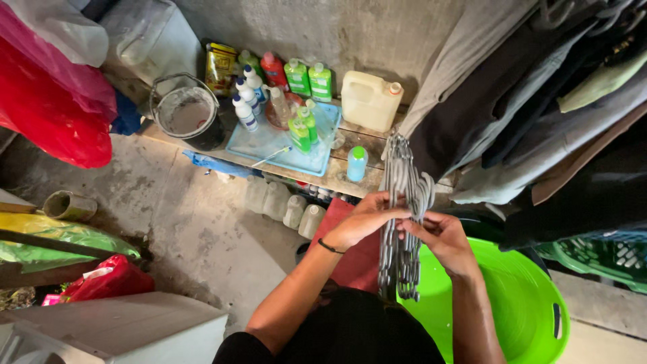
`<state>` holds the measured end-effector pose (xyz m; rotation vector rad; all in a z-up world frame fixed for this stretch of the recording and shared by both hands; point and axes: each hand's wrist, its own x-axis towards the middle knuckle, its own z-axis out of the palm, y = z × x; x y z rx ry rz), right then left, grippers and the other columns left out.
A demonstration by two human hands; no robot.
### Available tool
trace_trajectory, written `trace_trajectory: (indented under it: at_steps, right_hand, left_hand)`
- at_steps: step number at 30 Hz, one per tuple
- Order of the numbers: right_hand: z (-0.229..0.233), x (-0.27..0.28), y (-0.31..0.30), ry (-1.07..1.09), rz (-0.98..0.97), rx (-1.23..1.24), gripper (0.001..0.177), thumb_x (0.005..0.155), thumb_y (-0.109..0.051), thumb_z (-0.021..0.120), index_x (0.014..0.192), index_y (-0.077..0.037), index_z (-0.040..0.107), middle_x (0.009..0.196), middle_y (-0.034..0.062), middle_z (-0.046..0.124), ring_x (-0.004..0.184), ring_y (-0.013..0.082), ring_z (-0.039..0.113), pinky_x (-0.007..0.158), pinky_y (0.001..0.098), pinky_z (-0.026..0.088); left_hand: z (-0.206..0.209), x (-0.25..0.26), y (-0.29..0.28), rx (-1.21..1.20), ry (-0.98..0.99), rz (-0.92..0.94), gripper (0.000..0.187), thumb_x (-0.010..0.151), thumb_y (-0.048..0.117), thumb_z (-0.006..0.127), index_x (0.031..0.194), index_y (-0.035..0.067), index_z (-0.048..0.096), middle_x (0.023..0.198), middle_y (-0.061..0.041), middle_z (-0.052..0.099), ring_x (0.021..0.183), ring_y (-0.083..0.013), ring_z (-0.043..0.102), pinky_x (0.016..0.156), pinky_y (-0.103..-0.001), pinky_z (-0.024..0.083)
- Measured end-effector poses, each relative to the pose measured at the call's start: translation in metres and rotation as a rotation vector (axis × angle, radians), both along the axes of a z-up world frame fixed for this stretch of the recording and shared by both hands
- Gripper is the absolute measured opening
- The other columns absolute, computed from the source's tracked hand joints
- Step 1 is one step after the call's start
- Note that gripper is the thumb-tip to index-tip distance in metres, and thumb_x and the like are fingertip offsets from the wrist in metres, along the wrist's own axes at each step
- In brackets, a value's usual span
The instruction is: The person organizes hangers from a bin, transfers them to a hanging rod, and places various clothing items onto the hangers by hand.
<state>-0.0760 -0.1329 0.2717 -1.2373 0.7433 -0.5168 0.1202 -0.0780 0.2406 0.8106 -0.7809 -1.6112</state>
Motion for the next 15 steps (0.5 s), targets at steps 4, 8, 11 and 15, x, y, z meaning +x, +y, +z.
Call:
trace_trajectory:
  at_steps: [4, 8, 11, 15]
  right_hand:
    - [0.017, 0.020, -0.017, -0.007, 0.015, -0.050, 0.027, 0.089, -0.013, 0.075, 0.109, 0.006, 0.076, 0.097, 0.0115, 0.080, 0.086, 0.0153, 0.072, 0.083, 0.0290, 0.057]
    - [0.041, 0.039, -0.045, 0.040, -0.021, -0.234, 0.028, 0.092, -0.017, 0.076, 0.109, 0.006, 0.078, 0.098, 0.0126, 0.080, 0.088, 0.0126, 0.069, 0.083, 0.0275, 0.054]
    - [0.068, 0.053, -0.074, -0.032, -0.036, -0.116, 0.026, 0.090, -0.015, 0.076, 0.107, 0.004, 0.076, 0.093, 0.0136, 0.079, 0.075, 0.0189, 0.069, 0.073, 0.0305, 0.057]
    - [0.112, 0.078, -0.111, -0.130, -0.071, -0.095, 0.022, 0.091, -0.014, 0.075, 0.104, 0.004, 0.075, 0.092, 0.0118, 0.076, 0.073, 0.0178, 0.067, 0.067, 0.0309, 0.055]
  left_hand:
    - [0.023, 0.021, -0.002, 0.050, 0.028, 0.084, 0.046, 0.097, 0.016, 0.071, 0.137, 0.000, 0.057, 0.103, -0.008, 0.071, 0.084, -0.0153, 0.070, 0.077, -0.034, 0.062]
    - [0.046, 0.050, 0.000, 0.136, 0.113, 0.135, 0.050, 0.098, 0.022, 0.062, 0.141, 0.000, 0.051, 0.115, -0.011, 0.073, 0.095, -0.0173, 0.077, 0.084, -0.035, 0.064]
    - [0.058, 0.066, -0.015, 0.128, 0.044, 0.168, 0.048, 0.100, 0.020, 0.062, 0.142, -0.001, 0.054, 0.103, -0.009, 0.071, 0.074, -0.0174, 0.071, 0.069, -0.033, 0.062]
    - [0.086, 0.088, -0.015, 0.114, 0.023, 0.198, 0.045, 0.102, 0.023, 0.061, 0.142, 0.002, 0.057, 0.089, -0.001, 0.065, 0.056, -0.0093, 0.058, 0.048, -0.024, 0.044]
